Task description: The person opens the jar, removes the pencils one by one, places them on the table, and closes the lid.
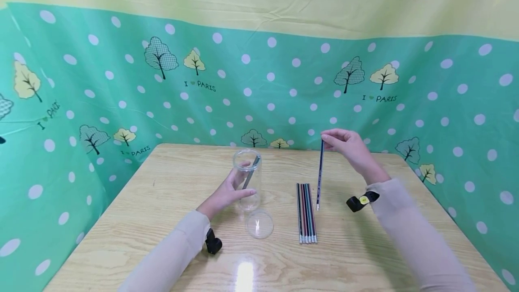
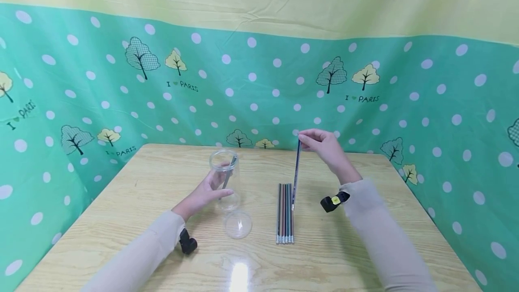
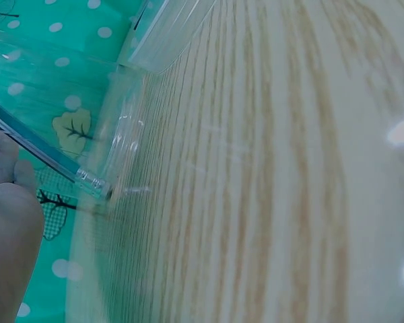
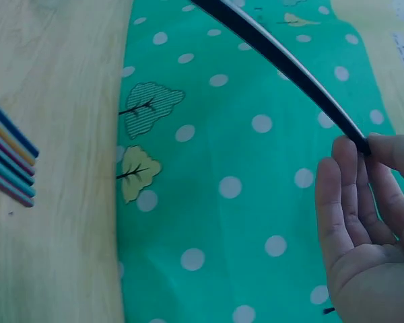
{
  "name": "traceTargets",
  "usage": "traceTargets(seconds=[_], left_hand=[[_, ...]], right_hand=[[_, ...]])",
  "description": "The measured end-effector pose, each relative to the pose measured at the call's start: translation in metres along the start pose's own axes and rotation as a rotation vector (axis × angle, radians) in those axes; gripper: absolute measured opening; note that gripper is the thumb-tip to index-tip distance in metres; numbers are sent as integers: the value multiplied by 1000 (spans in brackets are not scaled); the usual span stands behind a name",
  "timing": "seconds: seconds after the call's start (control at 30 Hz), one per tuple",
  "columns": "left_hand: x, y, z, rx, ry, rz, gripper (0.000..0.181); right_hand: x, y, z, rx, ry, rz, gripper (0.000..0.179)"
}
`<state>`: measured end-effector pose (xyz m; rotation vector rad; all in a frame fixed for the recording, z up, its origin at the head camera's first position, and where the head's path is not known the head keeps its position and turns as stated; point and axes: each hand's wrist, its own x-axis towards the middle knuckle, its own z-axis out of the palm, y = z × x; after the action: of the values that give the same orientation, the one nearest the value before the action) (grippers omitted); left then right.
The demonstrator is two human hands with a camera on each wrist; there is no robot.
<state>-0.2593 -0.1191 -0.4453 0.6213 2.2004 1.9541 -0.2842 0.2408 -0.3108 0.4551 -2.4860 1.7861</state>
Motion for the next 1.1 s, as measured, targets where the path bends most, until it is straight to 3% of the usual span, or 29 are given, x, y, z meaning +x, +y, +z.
traceTargets(seconds=[0.47, 0.73, 1.1], left_hand=[[2, -1, 0, -9, -5, 4, 82], [-9, 25, 2, -21, -50, -39, 80], [-8, 24, 2, -15, -58, -34, 79]], right_hand=[[-5, 51, 3, 26, -81, 224, 44], [-10, 96, 10, 97, -121, 277, 50], [-10, 127, 20, 62, -158, 320, 48]])
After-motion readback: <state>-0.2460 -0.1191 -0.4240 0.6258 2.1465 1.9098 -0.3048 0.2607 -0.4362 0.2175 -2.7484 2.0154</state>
